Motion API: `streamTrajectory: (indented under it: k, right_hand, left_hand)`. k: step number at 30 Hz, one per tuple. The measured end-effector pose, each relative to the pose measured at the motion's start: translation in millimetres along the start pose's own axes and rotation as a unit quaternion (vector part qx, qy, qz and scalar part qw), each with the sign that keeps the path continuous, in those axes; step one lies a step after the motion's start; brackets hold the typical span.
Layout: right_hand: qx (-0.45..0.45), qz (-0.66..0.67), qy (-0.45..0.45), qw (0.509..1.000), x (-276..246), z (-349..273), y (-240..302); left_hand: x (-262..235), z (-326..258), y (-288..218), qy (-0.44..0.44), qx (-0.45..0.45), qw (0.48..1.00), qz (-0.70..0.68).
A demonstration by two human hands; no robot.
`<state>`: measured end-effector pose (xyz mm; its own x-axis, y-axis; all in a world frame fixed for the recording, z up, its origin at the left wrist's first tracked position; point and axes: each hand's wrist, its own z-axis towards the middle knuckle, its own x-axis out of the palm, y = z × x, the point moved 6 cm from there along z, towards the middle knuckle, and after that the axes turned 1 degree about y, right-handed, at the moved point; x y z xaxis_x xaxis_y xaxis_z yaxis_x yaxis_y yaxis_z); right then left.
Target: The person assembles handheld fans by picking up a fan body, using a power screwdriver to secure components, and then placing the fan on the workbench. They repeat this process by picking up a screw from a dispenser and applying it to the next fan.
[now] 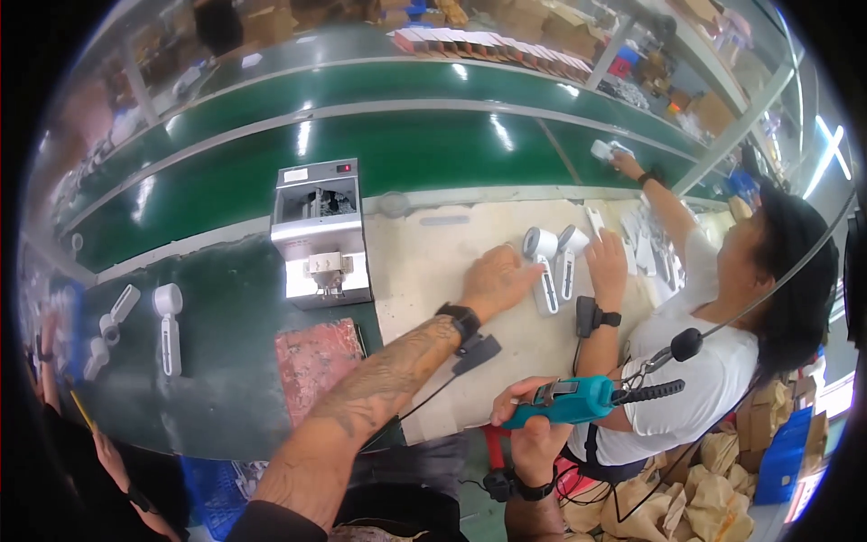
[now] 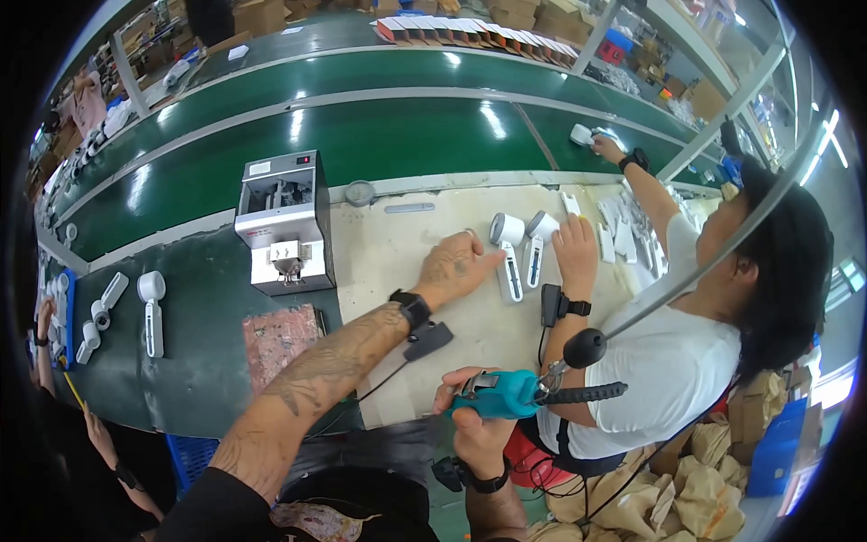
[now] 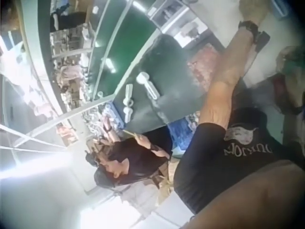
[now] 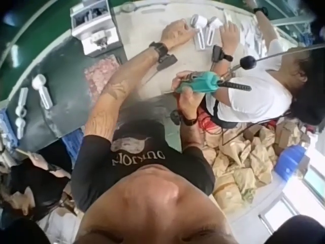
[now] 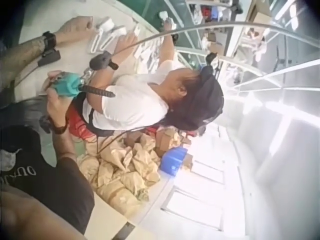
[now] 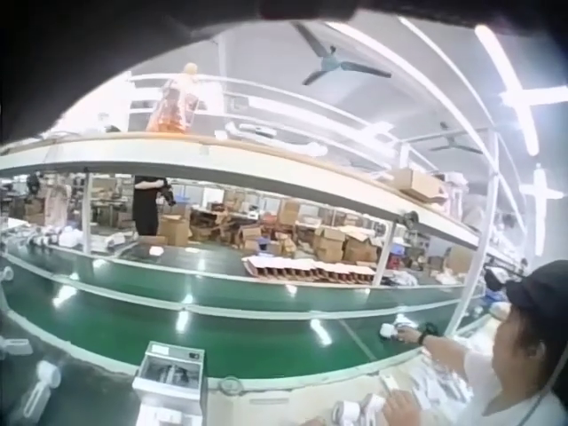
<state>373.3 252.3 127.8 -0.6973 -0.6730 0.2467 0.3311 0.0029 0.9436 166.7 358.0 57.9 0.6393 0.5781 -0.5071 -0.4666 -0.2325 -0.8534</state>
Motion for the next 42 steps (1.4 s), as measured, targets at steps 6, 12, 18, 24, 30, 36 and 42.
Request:
streamTrajectory:
  k: [6,12,18,24,30,36,42]
  right_hand:
    - [0.01,0.069,-0.009,0.998,-1,-14,-9]
    - [-0.013,0.023,-0.023,0.999,5,-11,-8]
    - [-0.019,-0.028,0.01,0.999,12,10,-36]
    - [-0.013,-0.025,0.072,0.997,48,13,-56]
    - [0.009,-0.001,0.099,0.995,75,1,-63]
    - [0.017,-0.017,0.049,0.999,97,9,-48]
    - [-0.079,0.015,0.105,0.991,144,35,-14]
  left_hand:
    - [42,13,1,-0.016,0.027,0.996,0.08]
    - [0,-11,2,0.014,0.042,0.996,0.078]
    - [-98,-102,-4,0.056,0.13,0.989,0.033]
    - [-170,-179,6,0.079,0.118,0.989,-0.027]
    - [-201,-214,34,0.039,0.167,0.983,0.071]
    - [-228,-208,54,-0.045,0.248,0.959,0.131]
    - [-239,-202,57,0.004,0.191,0.974,0.124]
